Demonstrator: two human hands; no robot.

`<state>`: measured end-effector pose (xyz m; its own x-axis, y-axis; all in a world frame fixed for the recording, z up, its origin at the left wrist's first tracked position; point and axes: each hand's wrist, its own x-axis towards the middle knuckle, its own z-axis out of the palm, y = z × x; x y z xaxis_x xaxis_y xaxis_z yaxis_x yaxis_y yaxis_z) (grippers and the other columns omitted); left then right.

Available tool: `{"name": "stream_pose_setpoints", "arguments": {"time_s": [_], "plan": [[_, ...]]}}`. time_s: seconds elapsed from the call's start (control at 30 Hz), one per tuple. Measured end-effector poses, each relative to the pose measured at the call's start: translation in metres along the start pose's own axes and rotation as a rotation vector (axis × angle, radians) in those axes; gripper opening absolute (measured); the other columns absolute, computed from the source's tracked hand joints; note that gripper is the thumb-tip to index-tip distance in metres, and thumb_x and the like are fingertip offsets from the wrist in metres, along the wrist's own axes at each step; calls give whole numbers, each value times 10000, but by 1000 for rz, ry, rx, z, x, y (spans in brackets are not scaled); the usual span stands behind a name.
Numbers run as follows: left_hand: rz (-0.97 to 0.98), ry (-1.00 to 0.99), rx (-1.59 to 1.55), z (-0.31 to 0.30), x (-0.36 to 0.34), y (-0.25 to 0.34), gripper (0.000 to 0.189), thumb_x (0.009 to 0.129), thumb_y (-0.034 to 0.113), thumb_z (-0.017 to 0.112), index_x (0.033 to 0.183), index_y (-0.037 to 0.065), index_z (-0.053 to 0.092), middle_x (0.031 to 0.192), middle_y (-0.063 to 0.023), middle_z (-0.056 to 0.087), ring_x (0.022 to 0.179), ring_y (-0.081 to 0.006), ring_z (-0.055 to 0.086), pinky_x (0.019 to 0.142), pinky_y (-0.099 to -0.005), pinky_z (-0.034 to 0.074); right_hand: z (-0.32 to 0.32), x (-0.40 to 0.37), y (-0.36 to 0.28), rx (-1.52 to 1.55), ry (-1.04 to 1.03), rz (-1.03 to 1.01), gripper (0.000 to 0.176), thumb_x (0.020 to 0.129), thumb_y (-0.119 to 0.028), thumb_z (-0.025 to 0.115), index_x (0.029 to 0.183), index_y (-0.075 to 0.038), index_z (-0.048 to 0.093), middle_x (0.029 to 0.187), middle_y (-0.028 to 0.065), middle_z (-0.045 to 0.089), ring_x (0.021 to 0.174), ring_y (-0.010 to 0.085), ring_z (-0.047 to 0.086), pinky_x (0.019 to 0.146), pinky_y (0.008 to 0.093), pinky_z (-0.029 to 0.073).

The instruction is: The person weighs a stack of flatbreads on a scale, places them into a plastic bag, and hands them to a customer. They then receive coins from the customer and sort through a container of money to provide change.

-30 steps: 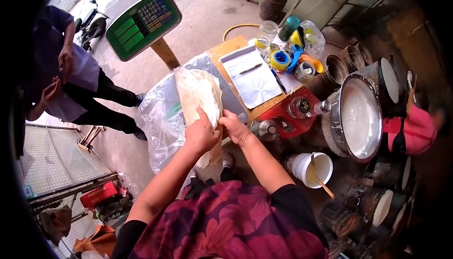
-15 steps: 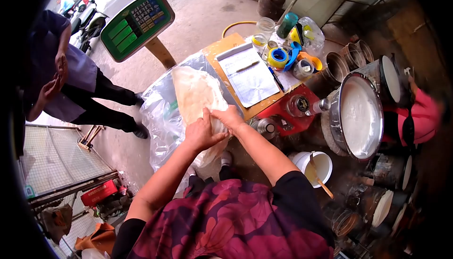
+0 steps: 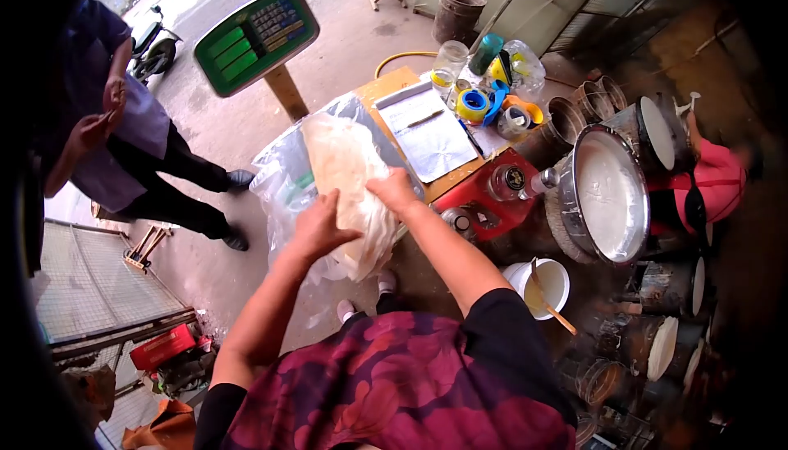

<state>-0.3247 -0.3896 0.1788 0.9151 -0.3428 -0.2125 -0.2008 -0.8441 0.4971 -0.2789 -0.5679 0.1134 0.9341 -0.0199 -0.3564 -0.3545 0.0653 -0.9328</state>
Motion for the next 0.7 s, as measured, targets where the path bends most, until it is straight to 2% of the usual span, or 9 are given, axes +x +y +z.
{"name": "stream_pose_setpoints", "arguments": {"time_s": [0.07,0.13,0.23,0.33,0.37,0.4,0.5,0.6,0.7], "plan": [[-64,65,82,-18,-21,-24,634,637,280,716,1157,54,431,986,-221,531,880,-386,558,721,-438,469,0,-7,-5,74,-69,-49,260,685,-55,616,918,59,617,853,80,640,742,155,606,663,292,503],[-93,121,209,-34,-39,-60,289,724,115,576,980,52,458,934,-189,525,816,-379,576,664,-459,476,-1,-29,-29,74,-156,-45,254,711,-26,607,946,71,605,869,88,637,748,157,610,666,280,509],[-174,179,299,-55,-61,-113,130,750,57,461,808,36,576,894,-174,580,785,-363,585,671,-455,480,-2,-72,-68,9,-163,-31,281,731,-50,626,979,79,596,888,90,635,755,156,612,669,276,507],[-313,319,41,-79,-85,-122,154,778,133,524,701,19,594,662,-172,595,650,-294,600,593,-403,458,-11,-117,-88,-28,-257,-35,277,747,-54,625,1001,56,603,883,60,638,772,130,608,694,261,496],[-352,314,-454,-75,-85,-145,228,798,166,532,634,14,577,559,-126,565,527,-205,558,525,-329,424,-16,-129,-90,-81,-286,-27,270,750,-52,624,998,52,606,887,52,638,781,121,603,702,258,491],[-288,334,-783,-82,-90,-144,238,818,164,502,635,24,562,555,-68,558,431,-118,459,436,-257,362,-18,-142,-90,-135,-313,-15,263,752,-50,623,996,48,609,891,44,638,789,112,599,710,255,486],[-464,346,-976,-116,-99,-129,188,838,168,486,719,38,553,573,-51,558,356,-73,333,330,-226,241,-16,-177,-86,-177,-439,-11,237,748,-38,639,971,39,623,901,22,637,817,92,581,738,250,471],[-437,417,-1075,-128,-101,-122,215,867,211,487,740,49,551,597,-12,519,374,-69,347,340,-225,241,-8,-200,-84,-274,-522,30,191,745,-21,622,929,27,637,846,-3,627,797,63,547,715,227,449],[-398,394,-1170,-135,-108,-89,215,879,224,502,729,70,515,536,32,403,370,-52,304,339,-223,218,1,-201,-66,-388,-576,-38,198,741,-96,603,906,7,637,776,-1,635,736,56,547,674,229,448]]}}
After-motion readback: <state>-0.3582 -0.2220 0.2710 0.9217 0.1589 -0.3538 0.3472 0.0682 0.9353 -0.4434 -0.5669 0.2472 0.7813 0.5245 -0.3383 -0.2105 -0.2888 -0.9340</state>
